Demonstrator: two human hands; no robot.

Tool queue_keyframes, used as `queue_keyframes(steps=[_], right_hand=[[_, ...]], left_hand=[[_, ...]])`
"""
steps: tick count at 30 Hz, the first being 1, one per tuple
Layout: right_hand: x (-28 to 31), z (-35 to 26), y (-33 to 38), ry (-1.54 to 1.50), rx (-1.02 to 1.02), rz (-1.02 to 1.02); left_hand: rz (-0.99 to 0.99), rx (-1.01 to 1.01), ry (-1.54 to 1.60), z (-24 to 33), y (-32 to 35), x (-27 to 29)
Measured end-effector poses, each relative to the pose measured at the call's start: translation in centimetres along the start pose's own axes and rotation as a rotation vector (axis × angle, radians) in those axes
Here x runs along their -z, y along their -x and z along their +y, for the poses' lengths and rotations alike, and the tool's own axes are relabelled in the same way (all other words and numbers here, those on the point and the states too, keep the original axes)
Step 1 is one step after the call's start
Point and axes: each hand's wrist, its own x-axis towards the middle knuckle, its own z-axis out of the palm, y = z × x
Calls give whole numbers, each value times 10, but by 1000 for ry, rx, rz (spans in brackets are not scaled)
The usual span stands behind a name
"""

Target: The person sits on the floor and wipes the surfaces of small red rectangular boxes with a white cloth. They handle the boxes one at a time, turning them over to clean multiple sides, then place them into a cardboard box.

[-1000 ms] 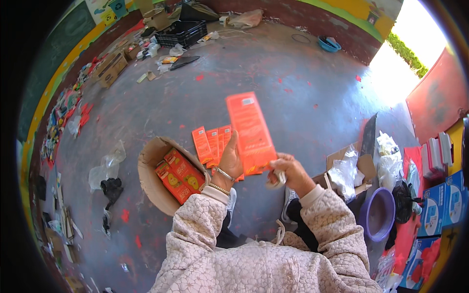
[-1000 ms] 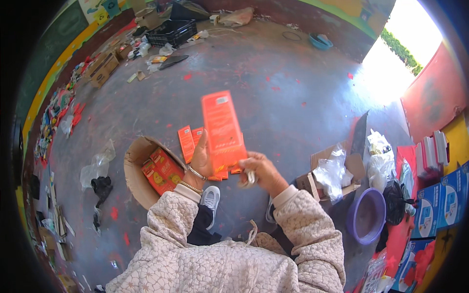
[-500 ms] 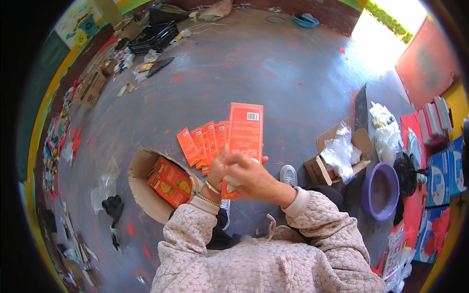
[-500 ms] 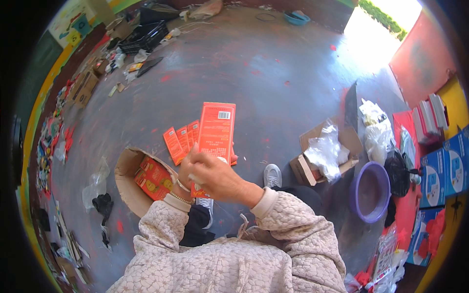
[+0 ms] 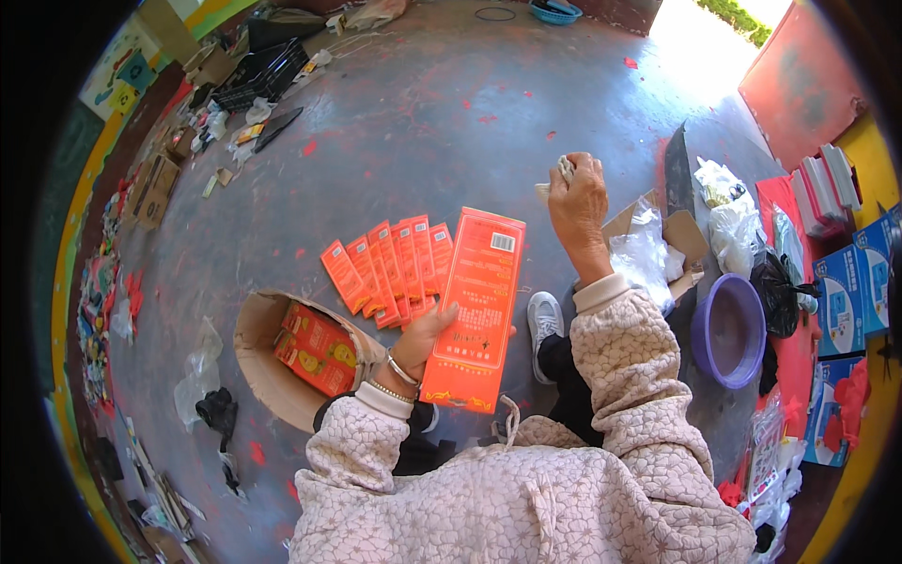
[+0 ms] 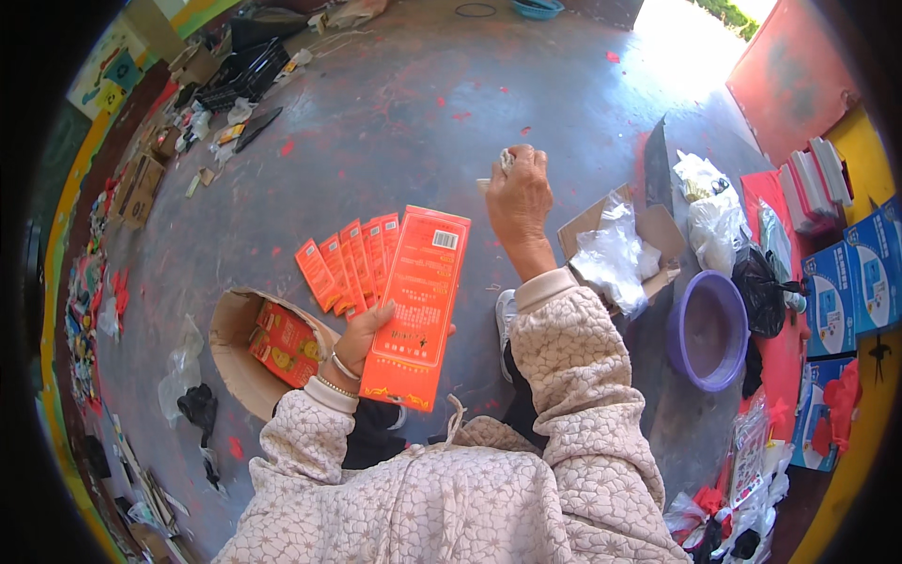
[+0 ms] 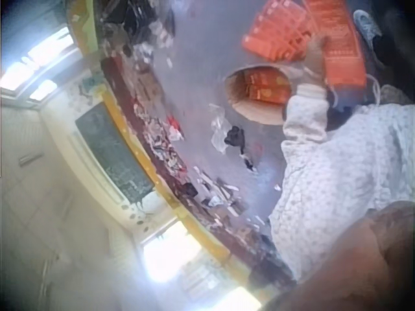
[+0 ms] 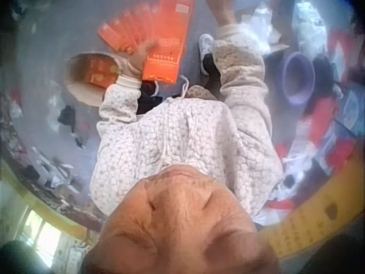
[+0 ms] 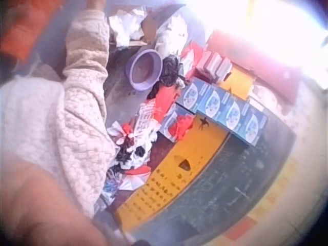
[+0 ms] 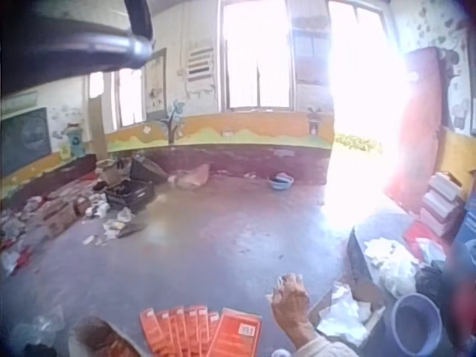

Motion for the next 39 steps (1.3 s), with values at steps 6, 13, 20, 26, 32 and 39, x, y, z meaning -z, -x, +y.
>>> queue_keyframes(steps=[6, 13, 20, 26, 32, 39], right_hand=[[-22, -66, 71, -255, 308, -329], [-23, -101, 134, -456, 562, -695], [25, -84, 104, -688, 672, -1277], [22, -30, 46, -793, -506, -716], [14, -52, 75, -543, -161, -1298], [13, -79, 86, 61, 152, -792]], left_hand=[[95, -153, 92, -6, -10, 19], [97, -417, 45, 19, -2, 6], [333, -403, 245, 22, 0, 37], [341, -447, 292, 26, -1, 48], [358, -471, 3, 20, -11, 45], [427, -453, -280, 8, -12, 14]])
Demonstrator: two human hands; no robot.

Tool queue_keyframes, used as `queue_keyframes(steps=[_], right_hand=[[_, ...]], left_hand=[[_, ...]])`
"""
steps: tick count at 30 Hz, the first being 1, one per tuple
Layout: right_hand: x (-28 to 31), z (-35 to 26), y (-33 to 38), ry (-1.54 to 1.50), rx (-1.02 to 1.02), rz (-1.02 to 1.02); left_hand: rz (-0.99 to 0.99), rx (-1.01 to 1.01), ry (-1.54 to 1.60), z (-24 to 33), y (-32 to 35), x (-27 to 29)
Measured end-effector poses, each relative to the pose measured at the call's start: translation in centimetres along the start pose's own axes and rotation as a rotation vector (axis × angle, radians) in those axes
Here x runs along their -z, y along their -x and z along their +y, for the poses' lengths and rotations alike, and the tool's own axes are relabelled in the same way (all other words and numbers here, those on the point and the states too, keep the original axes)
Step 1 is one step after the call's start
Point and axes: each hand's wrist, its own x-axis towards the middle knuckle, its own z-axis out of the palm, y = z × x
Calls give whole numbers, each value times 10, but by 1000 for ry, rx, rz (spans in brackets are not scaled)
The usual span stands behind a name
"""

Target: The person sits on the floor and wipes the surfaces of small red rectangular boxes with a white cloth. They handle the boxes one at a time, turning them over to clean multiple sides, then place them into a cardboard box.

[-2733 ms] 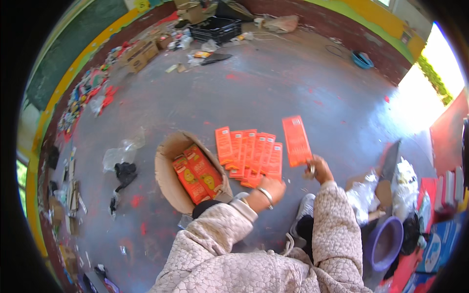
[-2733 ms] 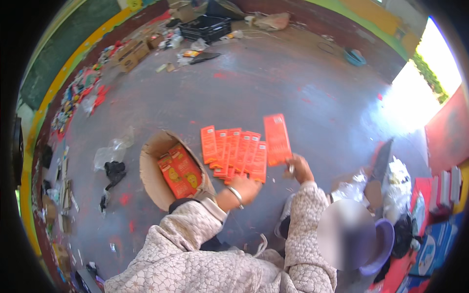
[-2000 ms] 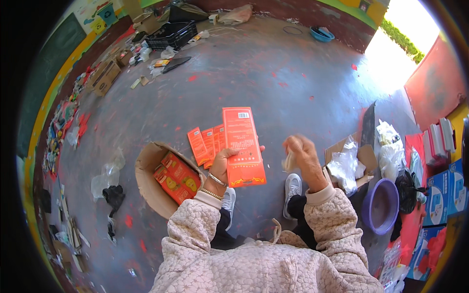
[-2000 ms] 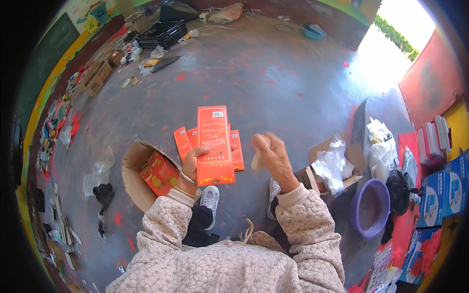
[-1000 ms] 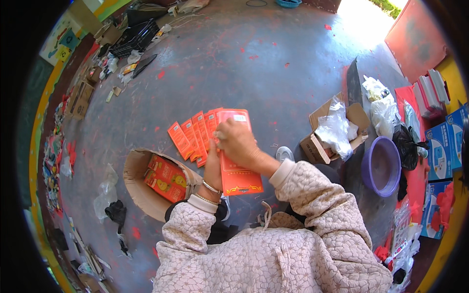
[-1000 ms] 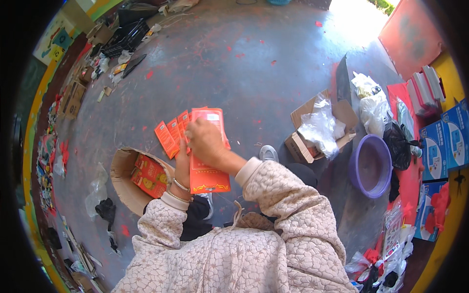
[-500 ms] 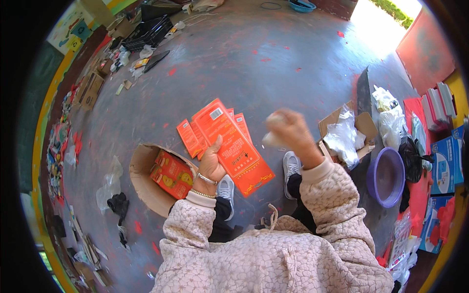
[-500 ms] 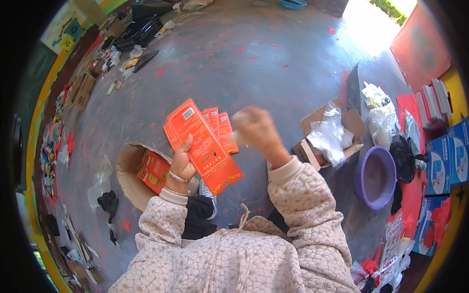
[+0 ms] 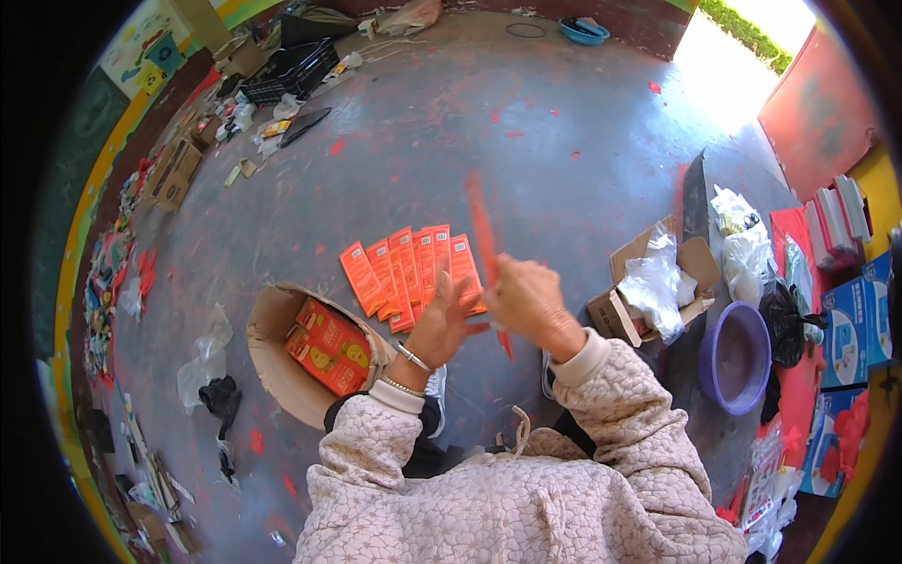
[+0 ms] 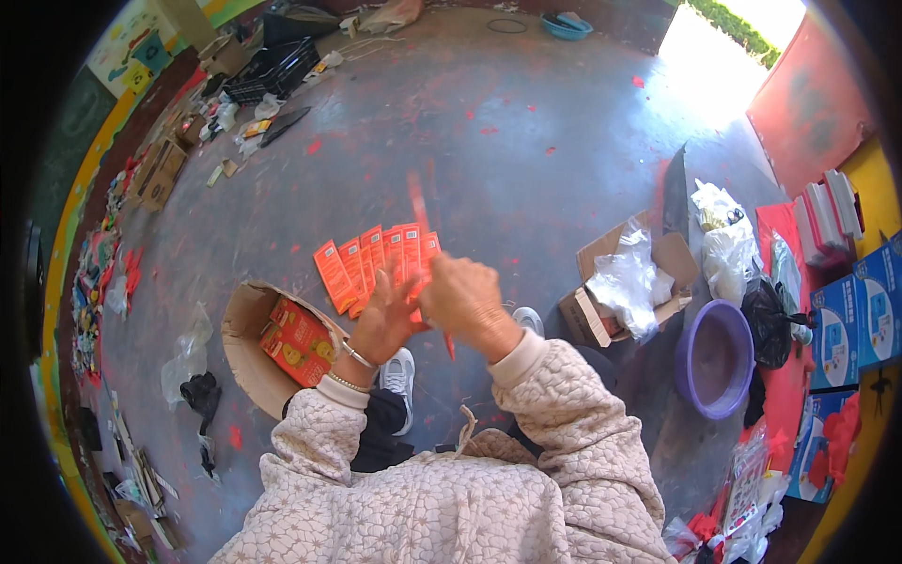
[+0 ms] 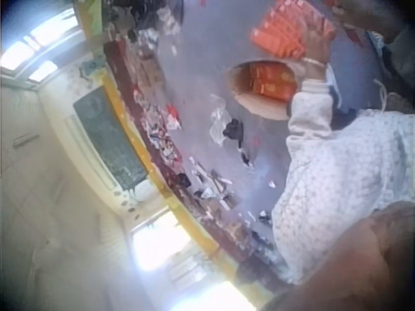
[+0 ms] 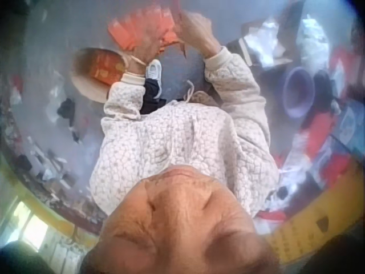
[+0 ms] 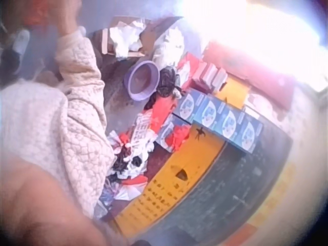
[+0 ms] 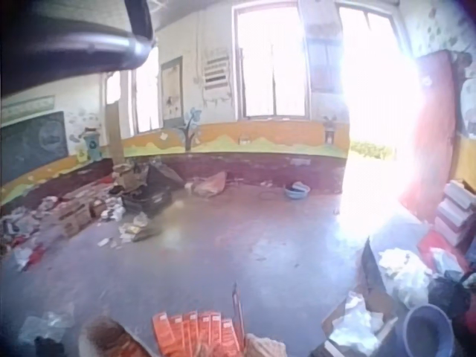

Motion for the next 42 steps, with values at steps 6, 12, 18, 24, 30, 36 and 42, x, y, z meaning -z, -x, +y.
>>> queue_keyframes(steps=[6, 12, 18, 24, 30, 36, 42], right_hand=[[-18, -25, 16, -372, 241, -179], [-6, -24, 13, -526, 591, 88], [-14, -11, -11, -82, 695, 268], [30, 70, -67, 67, -61, 776], [14, 28, -51, -198, 293, 641], [-10, -2, -34, -449, 450, 286], [-37, -38, 29, -318, 776, 85]], left_hand=[[-362, 62, 400, 17, 0, -11], [-170, 113, 272, 15, 7, -2], [-112, 155, 227, 12, 22, -19], [-395, 393, 281, 10, 32, -17], [-470, 540, 189, 1, 22, -13], [-293, 336, 157, 8, 29, -15], [-132, 273, 165, 9, 9, 0]])
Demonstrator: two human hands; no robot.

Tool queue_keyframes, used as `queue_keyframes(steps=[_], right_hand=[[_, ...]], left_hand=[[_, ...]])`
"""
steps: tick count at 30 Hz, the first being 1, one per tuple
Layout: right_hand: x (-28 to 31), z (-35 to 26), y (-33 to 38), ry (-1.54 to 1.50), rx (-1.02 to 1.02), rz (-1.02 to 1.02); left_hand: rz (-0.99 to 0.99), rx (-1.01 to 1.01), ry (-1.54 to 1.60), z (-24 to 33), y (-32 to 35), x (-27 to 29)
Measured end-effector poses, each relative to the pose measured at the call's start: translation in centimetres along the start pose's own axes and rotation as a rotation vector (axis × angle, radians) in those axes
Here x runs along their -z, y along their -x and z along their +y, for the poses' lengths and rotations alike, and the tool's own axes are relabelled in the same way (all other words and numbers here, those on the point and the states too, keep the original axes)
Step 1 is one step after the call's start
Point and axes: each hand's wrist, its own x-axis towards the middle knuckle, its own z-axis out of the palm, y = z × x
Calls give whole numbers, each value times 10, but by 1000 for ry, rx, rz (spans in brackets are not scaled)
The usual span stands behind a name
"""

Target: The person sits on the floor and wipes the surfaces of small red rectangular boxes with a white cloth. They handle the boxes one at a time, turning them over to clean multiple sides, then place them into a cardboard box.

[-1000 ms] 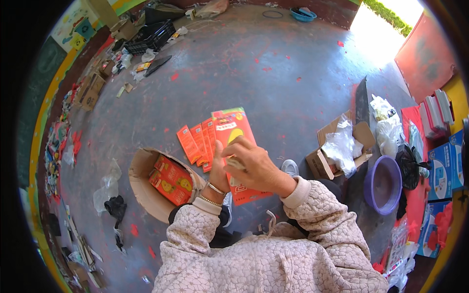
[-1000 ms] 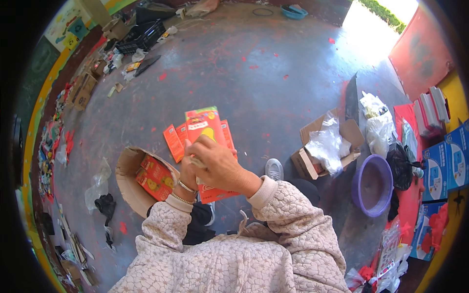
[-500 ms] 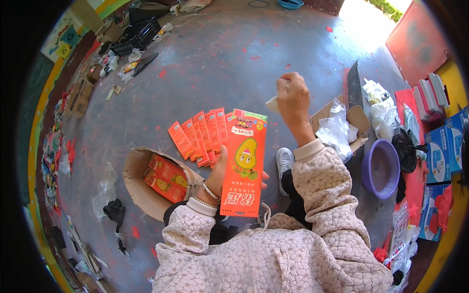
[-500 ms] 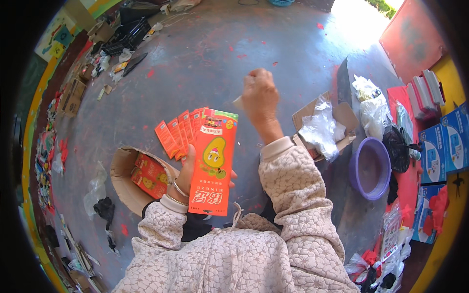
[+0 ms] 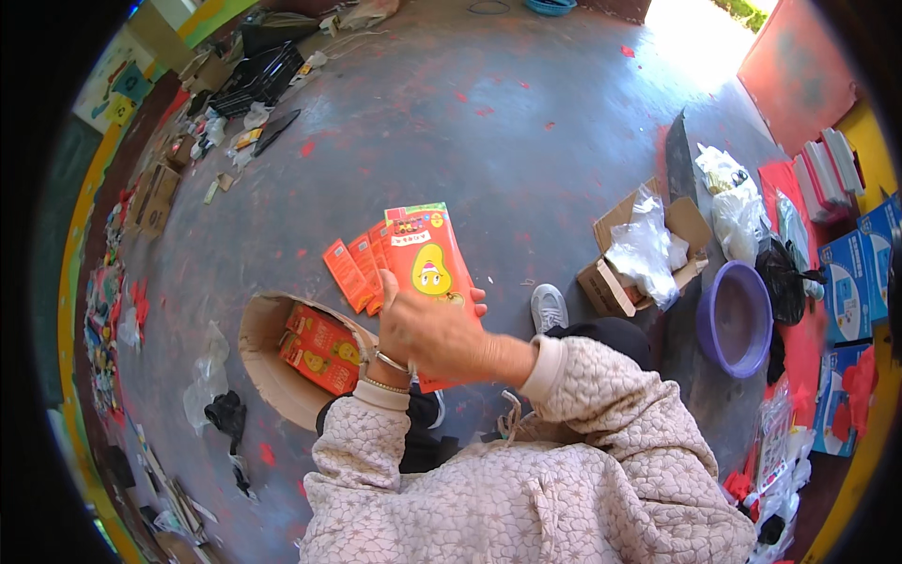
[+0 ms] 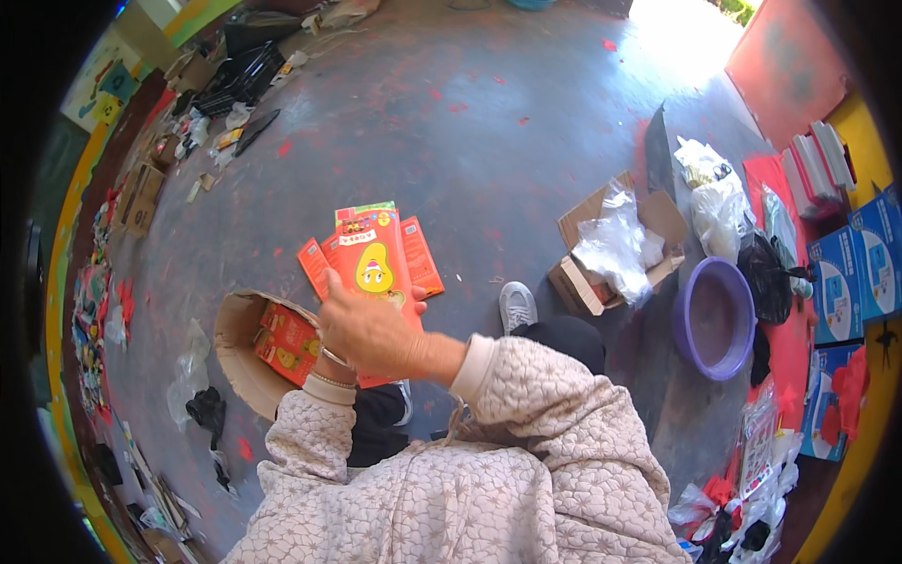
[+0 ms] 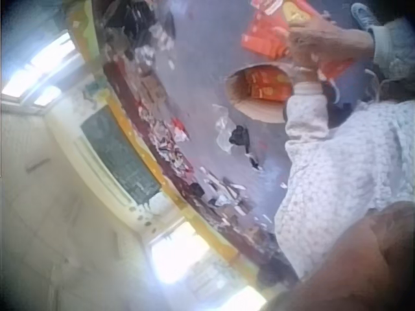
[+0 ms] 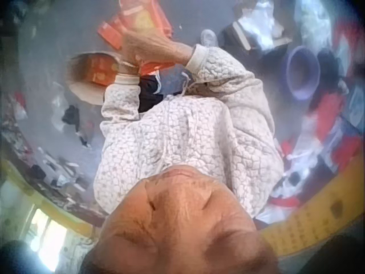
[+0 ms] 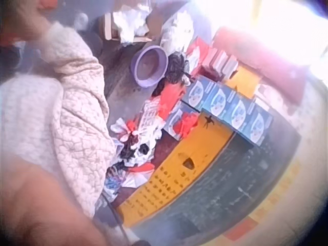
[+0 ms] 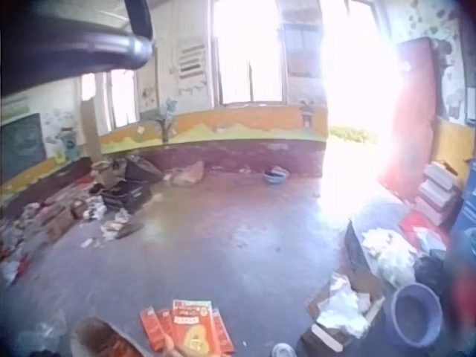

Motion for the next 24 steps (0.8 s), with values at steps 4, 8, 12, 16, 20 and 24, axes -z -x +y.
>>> queue_keyframes(steps=[4, 8, 12, 16, 20, 24], right_hand=[[-3, -18, 0, 80, 105, -160], [19, 39, -9, 283, 31, -23], [75, 103, -16, 596, -375, 144], [120, 154, 14, 895, -851, 244], [139, 138, 11, 391, -875, 741], [109, 110, -5, 69, -779, 772]], left_hand=[[24, 46, -6, 4, 12, -21], [-204, 75, -22, -19, 6, -4], [-274, 277, 49, -17, 22, -14], [-408, 258, 37, -9, 25, -6], [-245, 106, 127, 5, 20, -15], [-193, -7, 148, 0, 7, -7]])
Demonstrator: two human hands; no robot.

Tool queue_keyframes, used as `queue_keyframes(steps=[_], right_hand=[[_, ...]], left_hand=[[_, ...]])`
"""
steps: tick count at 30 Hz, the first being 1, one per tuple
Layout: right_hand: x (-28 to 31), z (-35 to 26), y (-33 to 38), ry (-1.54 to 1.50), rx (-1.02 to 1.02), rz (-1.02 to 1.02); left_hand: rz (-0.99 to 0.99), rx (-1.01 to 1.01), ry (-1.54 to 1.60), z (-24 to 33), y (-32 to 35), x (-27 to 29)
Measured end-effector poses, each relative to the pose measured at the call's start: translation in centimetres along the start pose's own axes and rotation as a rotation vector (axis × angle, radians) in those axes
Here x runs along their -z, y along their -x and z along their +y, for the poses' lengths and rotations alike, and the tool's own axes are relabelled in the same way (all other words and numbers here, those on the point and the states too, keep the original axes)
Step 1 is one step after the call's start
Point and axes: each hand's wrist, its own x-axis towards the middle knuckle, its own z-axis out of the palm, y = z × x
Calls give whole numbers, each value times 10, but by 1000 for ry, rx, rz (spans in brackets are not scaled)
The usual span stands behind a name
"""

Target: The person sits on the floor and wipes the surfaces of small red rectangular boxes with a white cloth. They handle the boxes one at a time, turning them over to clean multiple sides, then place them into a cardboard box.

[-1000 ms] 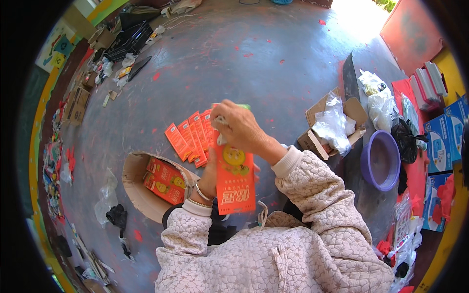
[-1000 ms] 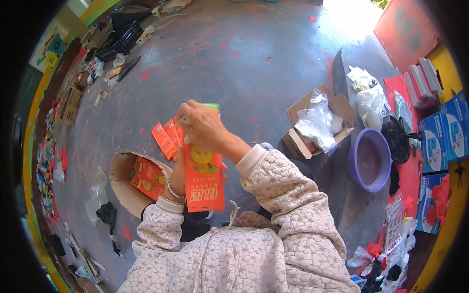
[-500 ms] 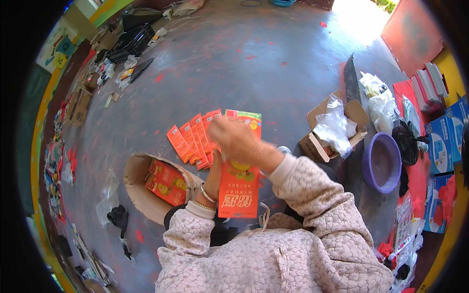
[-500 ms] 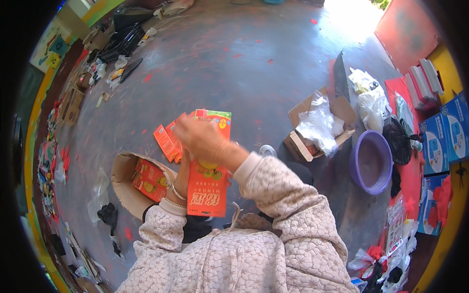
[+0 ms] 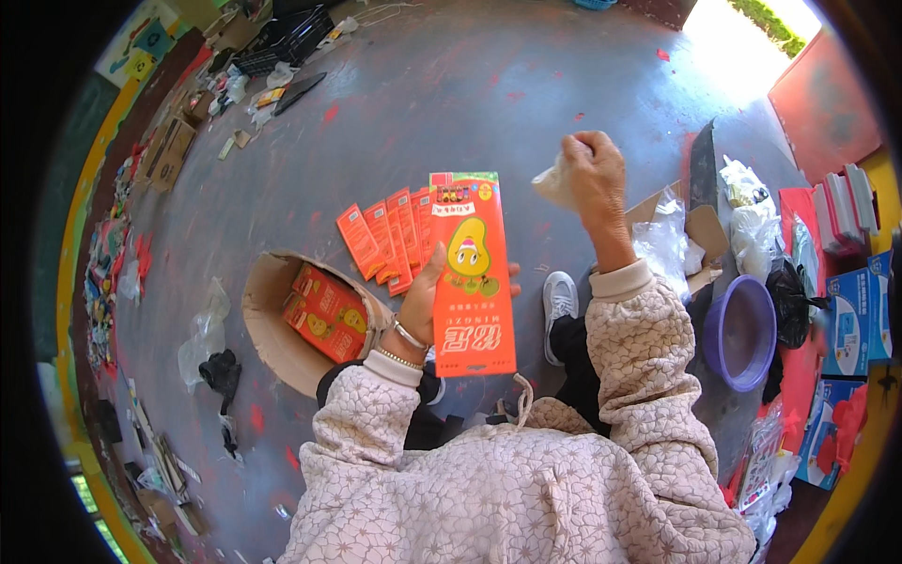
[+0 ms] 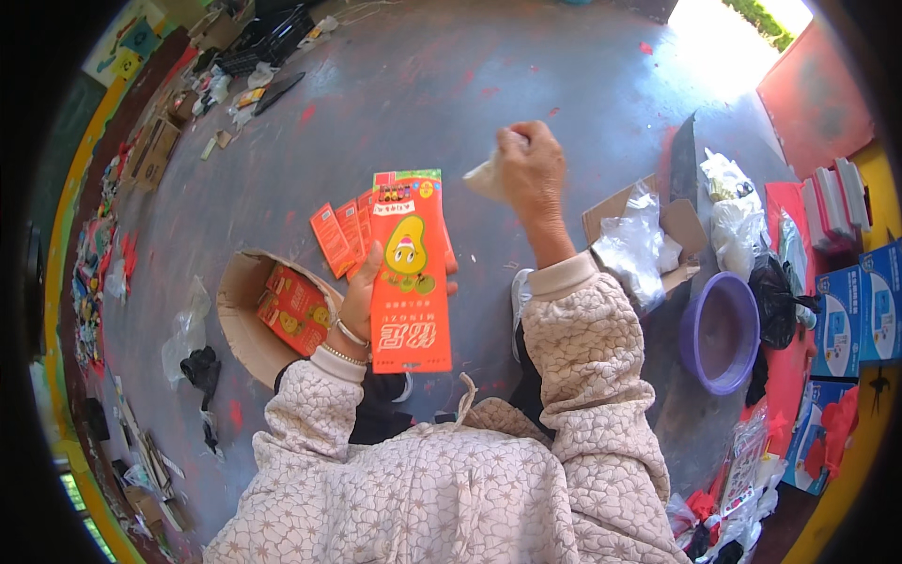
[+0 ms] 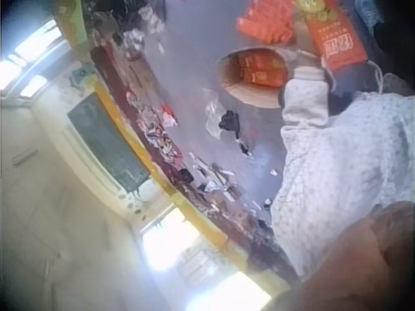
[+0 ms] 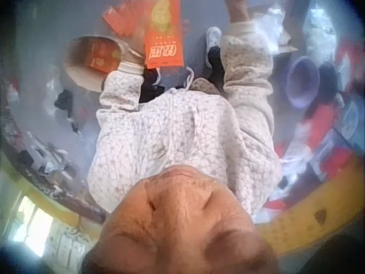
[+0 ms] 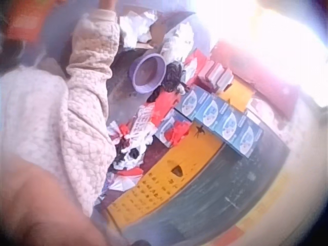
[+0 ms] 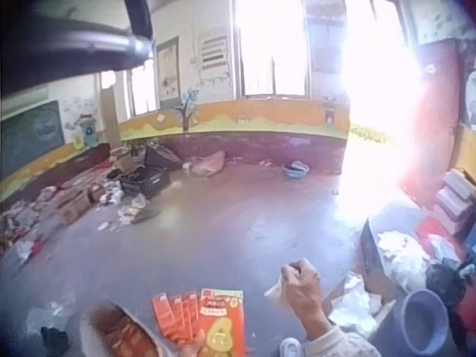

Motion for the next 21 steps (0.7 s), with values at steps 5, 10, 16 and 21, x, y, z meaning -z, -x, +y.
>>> queue_keyframes(steps=[5, 10, 16, 21], right_hand=[[-30, -29, 53, -190, 56, -278], [-36, -41, 103, -94, 466, -882], [-19, -3, 68, 539, 467, -507], [-18, -31, 62, -53, 202, -110]], left_hand=[[48, -81, 93, -2, -9, 27], [217, -221, 124, 10, -15, 34], [364, -555, 192, 46, 3, 35], [501, -682, 162, 44, -3, 36]])
